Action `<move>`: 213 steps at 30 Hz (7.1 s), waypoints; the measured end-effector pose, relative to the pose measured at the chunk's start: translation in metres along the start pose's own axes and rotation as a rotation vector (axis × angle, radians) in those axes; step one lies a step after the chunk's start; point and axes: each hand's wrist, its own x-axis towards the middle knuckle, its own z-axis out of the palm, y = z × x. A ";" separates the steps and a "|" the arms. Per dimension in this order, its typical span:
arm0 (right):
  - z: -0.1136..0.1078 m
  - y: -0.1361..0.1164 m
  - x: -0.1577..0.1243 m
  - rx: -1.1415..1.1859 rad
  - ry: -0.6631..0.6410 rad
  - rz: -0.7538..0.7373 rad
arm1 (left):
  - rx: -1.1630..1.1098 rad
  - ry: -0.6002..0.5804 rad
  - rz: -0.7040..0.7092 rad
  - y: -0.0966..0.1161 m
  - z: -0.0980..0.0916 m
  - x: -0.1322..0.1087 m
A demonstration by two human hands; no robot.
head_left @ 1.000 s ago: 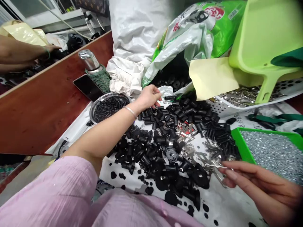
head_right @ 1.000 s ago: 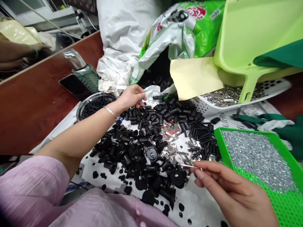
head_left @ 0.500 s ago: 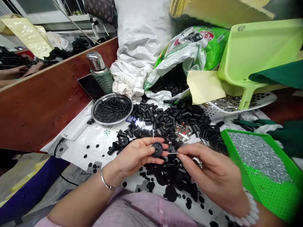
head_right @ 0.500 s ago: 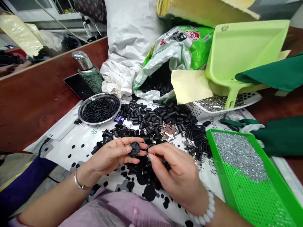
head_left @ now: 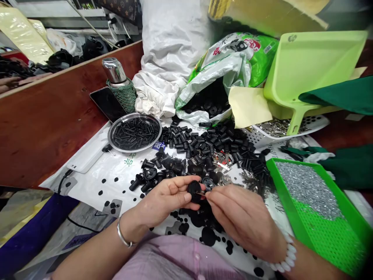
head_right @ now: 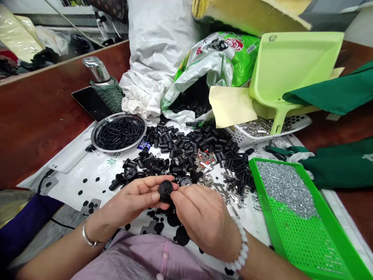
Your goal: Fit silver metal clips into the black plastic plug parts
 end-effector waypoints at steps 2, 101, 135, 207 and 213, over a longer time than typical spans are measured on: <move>-0.004 0.002 0.001 0.017 -0.033 -0.031 | 0.009 -0.012 -0.003 0.000 -0.001 -0.001; 0.001 0.041 -0.049 0.982 0.320 0.804 | 2.350 0.118 0.386 0.102 -0.080 0.083; -0.025 0.026 0.005 0.232 -0.100 0.054 | 1.298 -0.408 0.318 0.052 0.007 0.023; -0.012 0.015 -0.009 0.177 -0.392 0.105 | 1.203 -0.247 0.409 0.015 0.005 0.010; -0.006 0.010 0.001 0.709 -0.595 0.761 | 1.663 -0.089 0.757 0.005 0.001 0.012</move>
